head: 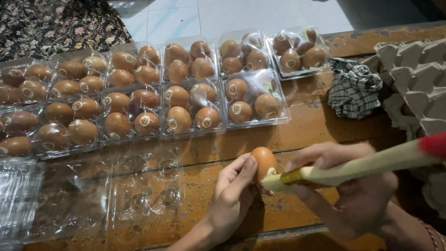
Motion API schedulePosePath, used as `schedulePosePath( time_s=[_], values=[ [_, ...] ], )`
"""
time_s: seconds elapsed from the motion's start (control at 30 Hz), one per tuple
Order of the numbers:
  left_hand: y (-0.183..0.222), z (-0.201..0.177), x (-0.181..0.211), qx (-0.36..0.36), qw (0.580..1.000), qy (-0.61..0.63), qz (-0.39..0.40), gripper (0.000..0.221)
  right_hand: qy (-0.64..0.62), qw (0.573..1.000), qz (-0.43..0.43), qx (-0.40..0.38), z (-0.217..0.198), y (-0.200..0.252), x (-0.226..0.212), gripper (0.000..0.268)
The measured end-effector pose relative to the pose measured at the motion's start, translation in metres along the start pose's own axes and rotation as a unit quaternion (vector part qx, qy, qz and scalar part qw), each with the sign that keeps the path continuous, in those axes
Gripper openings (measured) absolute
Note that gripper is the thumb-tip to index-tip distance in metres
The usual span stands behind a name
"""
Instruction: Brushing individual eggs with a paintbrush to clean or coat them before packaging.
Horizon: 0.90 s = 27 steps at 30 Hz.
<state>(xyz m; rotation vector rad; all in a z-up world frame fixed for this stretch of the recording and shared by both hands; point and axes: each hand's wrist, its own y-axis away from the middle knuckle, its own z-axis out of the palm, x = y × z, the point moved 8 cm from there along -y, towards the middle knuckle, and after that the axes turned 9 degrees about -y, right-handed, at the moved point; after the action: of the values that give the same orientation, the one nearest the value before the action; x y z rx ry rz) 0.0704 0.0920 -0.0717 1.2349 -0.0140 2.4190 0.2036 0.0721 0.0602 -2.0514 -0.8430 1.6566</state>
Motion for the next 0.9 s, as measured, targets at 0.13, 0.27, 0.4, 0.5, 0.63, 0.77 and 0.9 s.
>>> schedulePosePath(
  time_s=[0.13, 0.27, 0.4, 0.5, 0.63, 0.77, 0.9],
  values=[
    [-0.003, -0.002, -0.004, -0.004, 1.0, 0.023, 0.01, 0.035, 0.04, 0.998, -0.029, -0.028, -0.005, -0.002, 0.011, 0.039],
    [-0.002, -0.002, -0.003, 0.006, 1.0, 0.022, -0.002, 0.04, 0.063, 0.997, 0.016, 0.049, -0.014, -0.006, 0.009, 0.042],
    [-0.004, -0.005, -0.006, 0.018, 0.999, 0.028, 0.002, 0.036, 0.087, 0.995, -0.013, 0.042, -0.013, -0.006, 0.007, 0.041],
    [-0.004, -0.006, -0.007, 0.021, 0.999, 0.026, -0.012, 0.04, 0.074, 0.996, 0.006, 0.051, -0.014, -0.005, 0.009, 0.043],
    [-0.002, -0.003, -0.003, 0.014, 1.0, 0.018, -0.015, 0.039, 0.061, 0.997, 0.006, 0.047, -0.014, -0.005, 0.009, 0.042],
    [-0.002, -0.001, -0.002, 0.012, 1.0, 0.014, -0.018, 0.04, 0.061, 0.997, 0.008, 0.047, -0.014, -0.005, 0.009, 0.041],
    [0.001, -0.001, 0.002, 0.016, 1.0, 0.016, -0.01, 0.038, 0.092, 0.988, 0.123, -0.03, -0.022, -0.013, 0.018, 0.041]
  ],
)
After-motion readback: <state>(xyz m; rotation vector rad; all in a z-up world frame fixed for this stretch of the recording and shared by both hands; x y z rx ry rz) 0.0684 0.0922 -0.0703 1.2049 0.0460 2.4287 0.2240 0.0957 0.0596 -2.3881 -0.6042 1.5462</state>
